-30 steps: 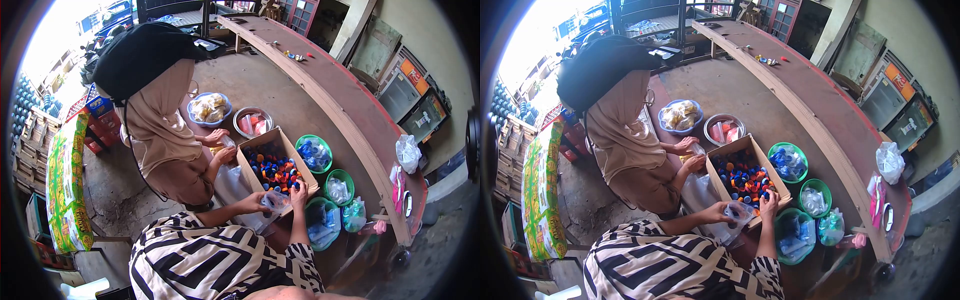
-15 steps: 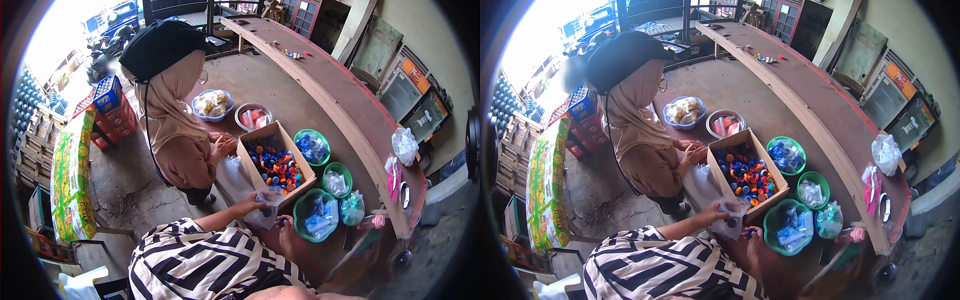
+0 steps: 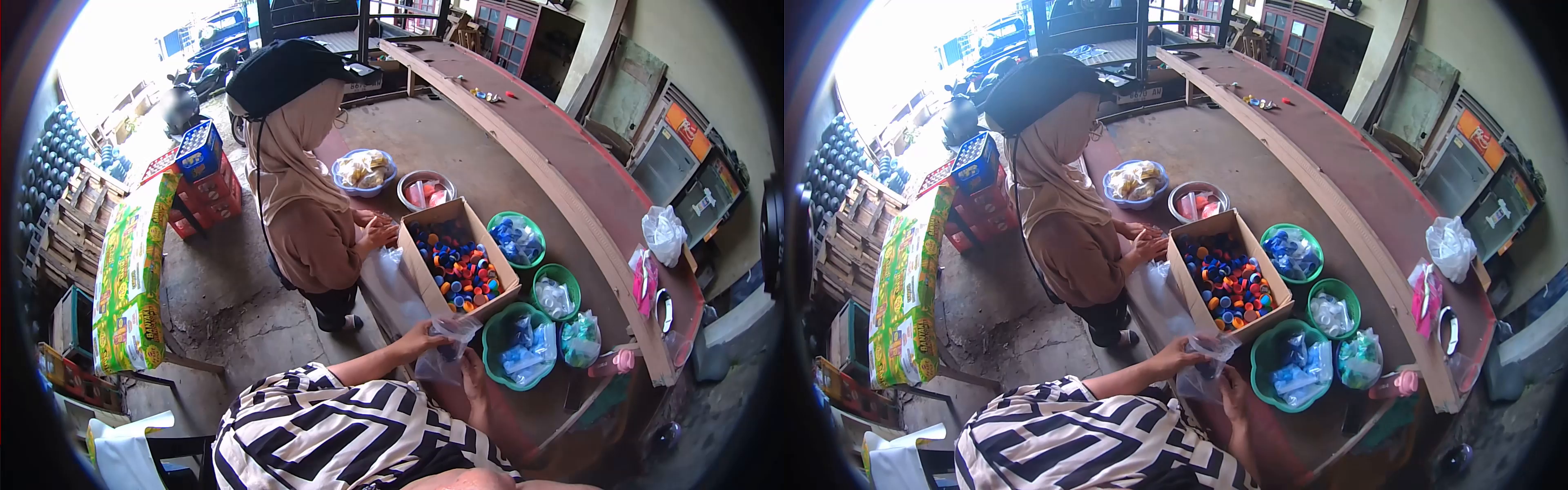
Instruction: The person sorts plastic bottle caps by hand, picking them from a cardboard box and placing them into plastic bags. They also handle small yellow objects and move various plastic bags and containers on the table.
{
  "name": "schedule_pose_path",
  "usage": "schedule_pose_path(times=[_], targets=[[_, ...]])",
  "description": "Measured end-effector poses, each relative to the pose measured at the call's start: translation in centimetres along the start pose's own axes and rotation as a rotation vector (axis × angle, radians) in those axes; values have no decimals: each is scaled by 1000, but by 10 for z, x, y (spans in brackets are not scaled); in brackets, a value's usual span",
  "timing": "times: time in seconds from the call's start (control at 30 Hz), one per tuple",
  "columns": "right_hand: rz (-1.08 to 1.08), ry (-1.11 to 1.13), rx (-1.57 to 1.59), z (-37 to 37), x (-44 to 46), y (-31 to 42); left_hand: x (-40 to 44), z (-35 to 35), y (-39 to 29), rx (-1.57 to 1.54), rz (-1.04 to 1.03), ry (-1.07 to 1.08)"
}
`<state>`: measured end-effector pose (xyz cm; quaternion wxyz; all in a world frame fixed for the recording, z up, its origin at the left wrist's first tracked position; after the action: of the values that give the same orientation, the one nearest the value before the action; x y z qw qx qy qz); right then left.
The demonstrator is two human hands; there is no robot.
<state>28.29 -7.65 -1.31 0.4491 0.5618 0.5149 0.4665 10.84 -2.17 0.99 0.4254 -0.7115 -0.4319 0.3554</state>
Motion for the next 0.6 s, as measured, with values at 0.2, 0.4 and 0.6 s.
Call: schedule_pose_path(times=[0.2, 0.4, 0.6], targets=[[-86, 204, -81, 16, -21, -2, -19, -12, 12, 4, 5, -50], [44, 61, -404, 25, -34, 3, -19, -22, 19, -105, 112, -75], [-17, 33, -437, 41, -31, 11, -16, -30, 18, -271, 229, -33]])
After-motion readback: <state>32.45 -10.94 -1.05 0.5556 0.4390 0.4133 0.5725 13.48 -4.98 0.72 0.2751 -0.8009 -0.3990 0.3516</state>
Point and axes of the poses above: each hand's wrist, its own x-axis towards the middle knuckle, its own z-axis out of the back of the hand, y = z × x, the point moved 2 cm from there along x, towards the middle knuckle, and after that the axes turned 5 degrees about -y, right-handed, at the moved point
